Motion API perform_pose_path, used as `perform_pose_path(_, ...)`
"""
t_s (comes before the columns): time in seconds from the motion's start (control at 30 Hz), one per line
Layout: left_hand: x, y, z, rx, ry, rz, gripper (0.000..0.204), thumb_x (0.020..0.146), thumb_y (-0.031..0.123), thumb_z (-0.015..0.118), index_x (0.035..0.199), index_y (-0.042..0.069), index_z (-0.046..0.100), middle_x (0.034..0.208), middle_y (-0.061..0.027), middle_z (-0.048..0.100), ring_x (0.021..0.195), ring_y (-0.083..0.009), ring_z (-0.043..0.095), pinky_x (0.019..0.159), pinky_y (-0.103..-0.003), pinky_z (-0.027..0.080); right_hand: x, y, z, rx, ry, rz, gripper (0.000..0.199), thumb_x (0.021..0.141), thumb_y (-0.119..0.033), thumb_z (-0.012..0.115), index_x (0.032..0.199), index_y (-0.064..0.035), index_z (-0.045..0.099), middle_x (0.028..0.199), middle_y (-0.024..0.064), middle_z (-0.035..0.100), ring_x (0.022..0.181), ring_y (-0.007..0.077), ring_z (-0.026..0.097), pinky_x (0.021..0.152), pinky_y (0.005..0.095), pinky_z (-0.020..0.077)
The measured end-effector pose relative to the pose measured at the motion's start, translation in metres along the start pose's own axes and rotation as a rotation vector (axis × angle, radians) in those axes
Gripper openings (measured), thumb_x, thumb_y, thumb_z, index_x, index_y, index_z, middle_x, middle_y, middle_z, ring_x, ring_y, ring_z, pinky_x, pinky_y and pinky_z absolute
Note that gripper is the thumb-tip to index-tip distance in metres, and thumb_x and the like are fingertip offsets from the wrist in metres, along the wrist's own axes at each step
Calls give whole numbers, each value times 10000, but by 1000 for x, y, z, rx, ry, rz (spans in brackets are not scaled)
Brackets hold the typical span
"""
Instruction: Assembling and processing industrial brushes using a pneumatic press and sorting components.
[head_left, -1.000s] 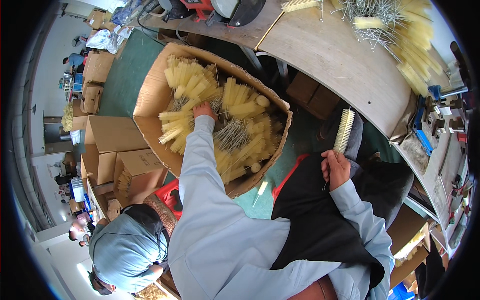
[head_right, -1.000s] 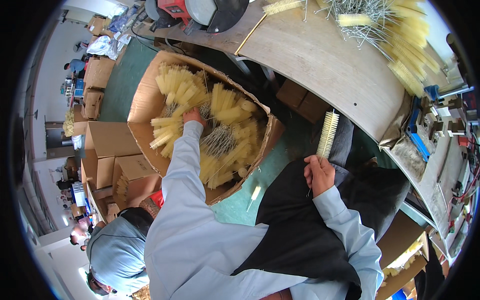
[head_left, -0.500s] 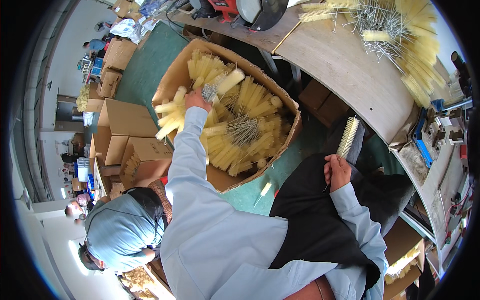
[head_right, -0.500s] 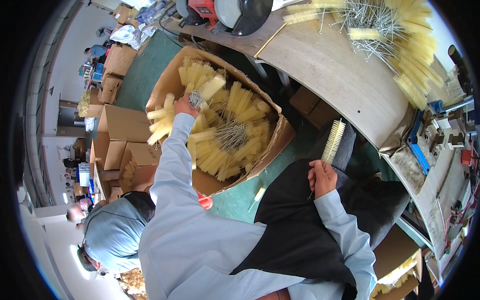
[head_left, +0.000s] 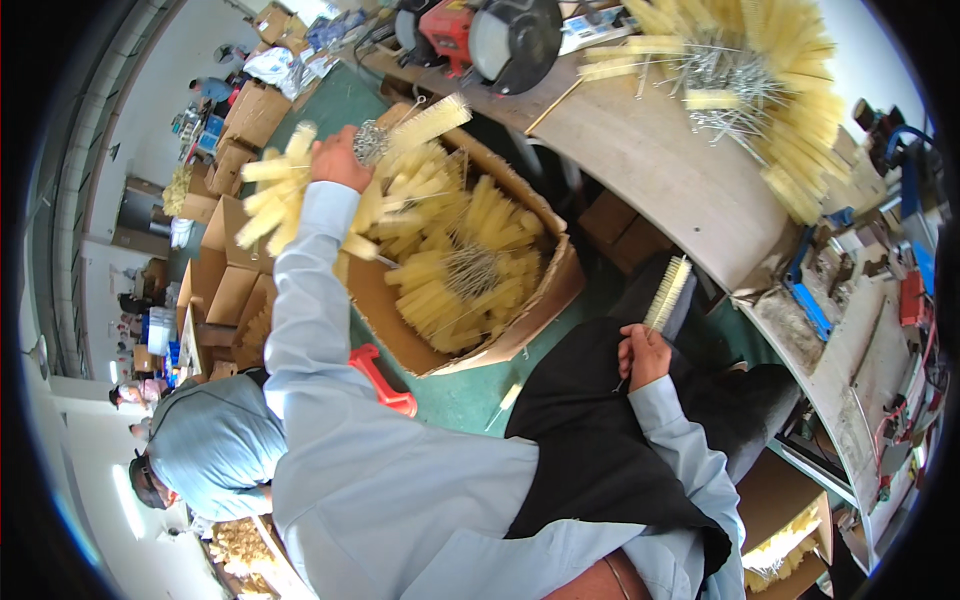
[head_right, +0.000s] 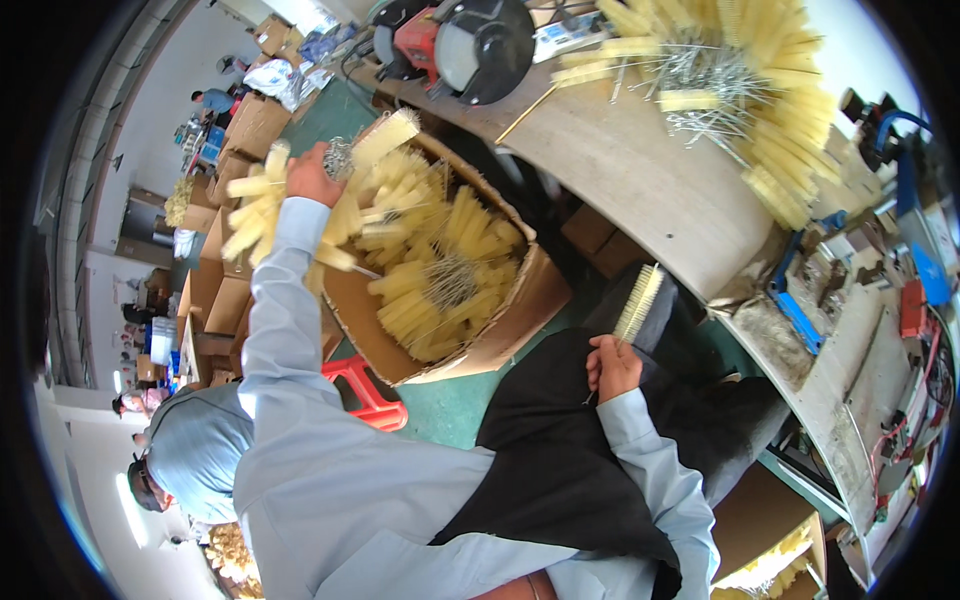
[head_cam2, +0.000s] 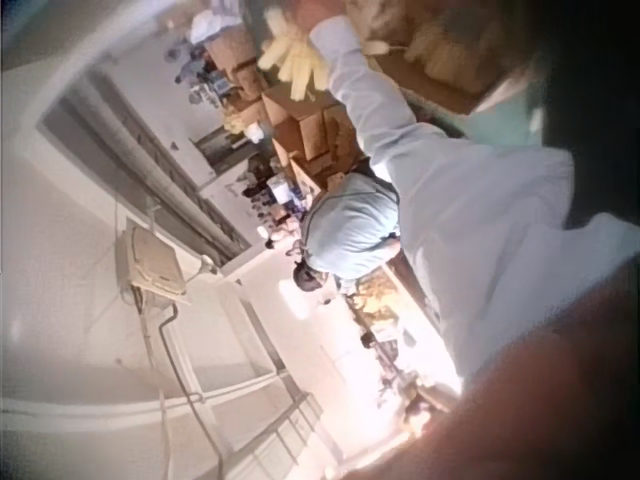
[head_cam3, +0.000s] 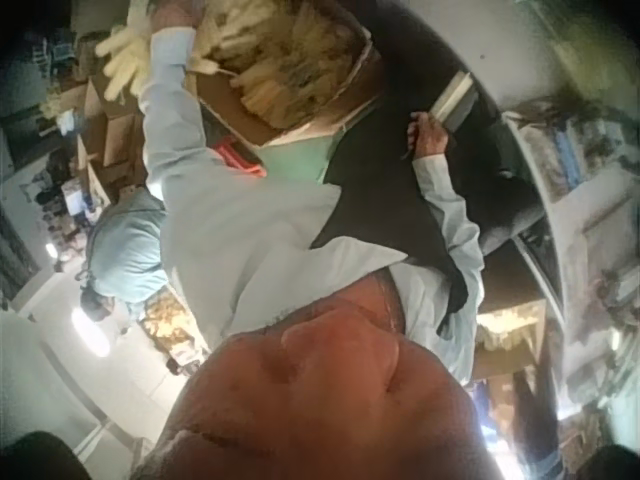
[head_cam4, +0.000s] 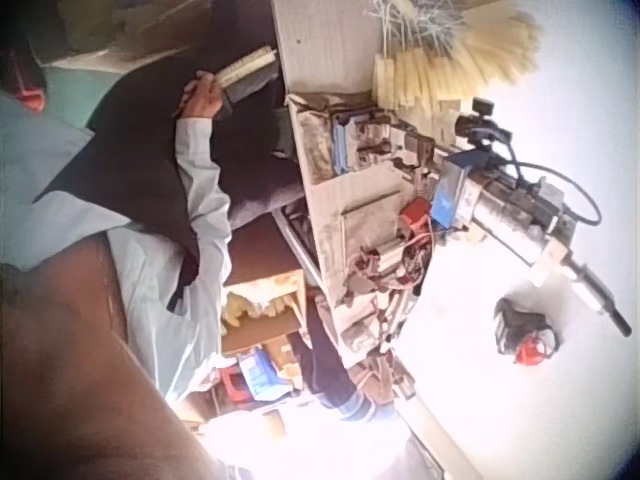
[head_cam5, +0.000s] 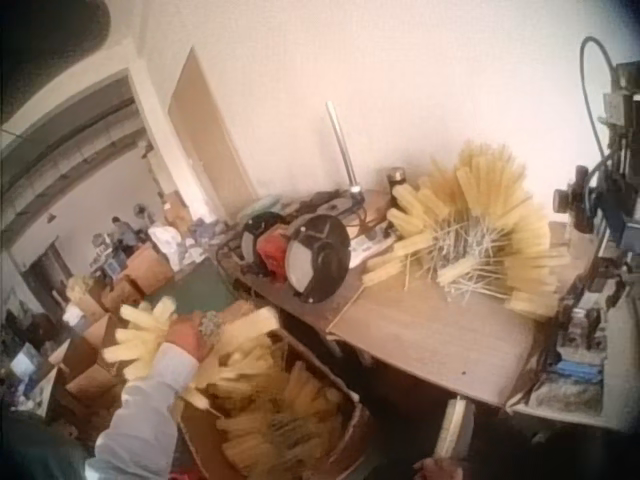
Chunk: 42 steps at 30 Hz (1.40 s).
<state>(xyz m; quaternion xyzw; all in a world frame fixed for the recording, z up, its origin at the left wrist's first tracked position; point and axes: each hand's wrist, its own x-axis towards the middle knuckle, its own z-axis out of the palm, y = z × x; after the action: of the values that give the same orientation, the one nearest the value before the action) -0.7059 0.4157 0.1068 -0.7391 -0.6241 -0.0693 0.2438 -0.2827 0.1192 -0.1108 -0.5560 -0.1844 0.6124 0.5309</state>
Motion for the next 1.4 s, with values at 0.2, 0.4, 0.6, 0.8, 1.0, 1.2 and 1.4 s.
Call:
perform_pose_path(0.2, 53, 77, -89, 5, 31, 289, 524, 637, 113, 768, 1122, 88, 570, 1000, -146, 658, 992, -310, 612, 880, -417, 407, -3, 7, -22, 93, 31, 28, 284, 1027, -249, 491, 975, 3, 610, 637, 40, 560, 434, 101, 467, 387, 249, 387)
perform_pose_path(0.4, 113, 201, -163, 41, 150, 728, 443, 627, -13, 714, 1039, 52, 565, 921, -115, 645, 983, -289, 604, 884, -396, 414, -4, 12, -36, 154, 33, -4, 277, 1021, -244, 496, 978, 6, 609, 646, 49, 572, 444, 112, 480, 396, 257, 401)
perform_pose_path(0.6, 155, 356, -171, 175, 131, 1077, 456, 627, -20, 748, 1052, 23, 586, 934, -84, 648, 944, -255, 601, 919, -369, 424, -4, 7, -45, 137, 65, 38, 324, 1034, -283, 472, 992, 18, 585, 661, 60, 563, 468, 131, 485, 416, 282, 412)
perform_pose_path(0.8, 185, 436, -56, 33, -24, 1253, 644, 669, -22, 732, 1272, 78, 526, 1257, -108, 573, 1234, -267, 499, 1112, -400, 334, -12, -1, -62, 139, 146, -29, 462, 1053, -390, 411, 994, 28, 600, 651, 50, 561, 452, 101, 460, 390, 255, 392)
perform_pose_path(1.0, 189, 443, 24, -11, 45, 1158, 881, 700, -14, 696, 1491, 185, 363, 1527, -109, 350, 1452, -282, 264, 1240, -418, 111, -16, -12, -65, 95, 91, -82, 537, 1054, -441, 372, 1036, 41, 608, 645, 42, 556, 440, 83, 444, 397, 233, 373)
perform_pose_path(1.2, 168, 424, 13, 136, 125, 1188, 956, 765, -14, 637, 1563, 199, 153, 1600, -72, 222, 1502, -228, 141, 1245, -441, 60, -20, -11, -45, -107, -40, -128, 513, 1061, -415, 372, 1180, 32, 595, 610, 13, 532, 460, 67, 422, 436, 217, 344)
perform_pose_path(1.4, 135, 389, 18, 53, 185, 1112, 933, 777, -70, 576, 1565, 219, 167, 1614, -76, 206, 1509, -239, 123, 1242, -459, 48, -28, -11, -38, -131, -77, -325, 567, 1043, -464, 395, 1317, 19, 512, 614, 3, 536, 471, 47, 398, 462, 204, 319)
